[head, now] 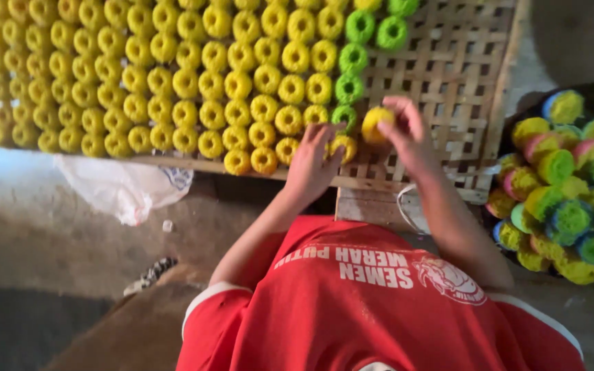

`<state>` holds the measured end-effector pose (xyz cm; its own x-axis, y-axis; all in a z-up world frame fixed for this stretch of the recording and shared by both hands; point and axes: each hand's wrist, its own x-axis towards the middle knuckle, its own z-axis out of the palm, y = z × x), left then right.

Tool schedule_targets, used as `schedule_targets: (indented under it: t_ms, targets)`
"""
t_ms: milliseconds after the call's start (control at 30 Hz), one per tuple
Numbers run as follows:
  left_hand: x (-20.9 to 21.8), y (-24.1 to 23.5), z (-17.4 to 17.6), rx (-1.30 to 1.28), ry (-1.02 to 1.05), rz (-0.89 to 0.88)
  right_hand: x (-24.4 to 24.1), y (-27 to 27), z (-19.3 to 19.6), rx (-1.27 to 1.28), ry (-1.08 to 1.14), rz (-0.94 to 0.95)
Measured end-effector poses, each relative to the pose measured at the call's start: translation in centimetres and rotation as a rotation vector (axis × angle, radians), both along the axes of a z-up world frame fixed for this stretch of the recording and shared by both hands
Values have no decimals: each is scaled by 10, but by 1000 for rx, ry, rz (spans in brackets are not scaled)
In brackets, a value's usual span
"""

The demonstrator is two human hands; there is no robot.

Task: The person removes colorful ring-shaped cakes from a steamer basket and arranges them on a wooden drying rack. They handle the cakes by hand, placing them in neat rows alongside other yellow cakes already on the rack.

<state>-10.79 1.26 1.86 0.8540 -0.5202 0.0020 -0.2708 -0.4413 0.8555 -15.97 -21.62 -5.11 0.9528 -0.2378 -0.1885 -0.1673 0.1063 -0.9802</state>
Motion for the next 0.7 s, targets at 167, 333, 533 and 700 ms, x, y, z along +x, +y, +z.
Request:
schedule_targets:
  t_ms: [167,333,533,700]
  targets:
    - [69,-46,3,68,-241,-27,74,-27,-3,-544,119,-153]
    - [95,-55,-8,129,-376,-74,43,-28,-8,-1228,154,-93]
    - [130,-84,-26,305,-508,-136,-41,34,1,-1296,134,102]
    - [146,-126,-38,511,-463,-190,-6,13,10,-1035,92,-211]
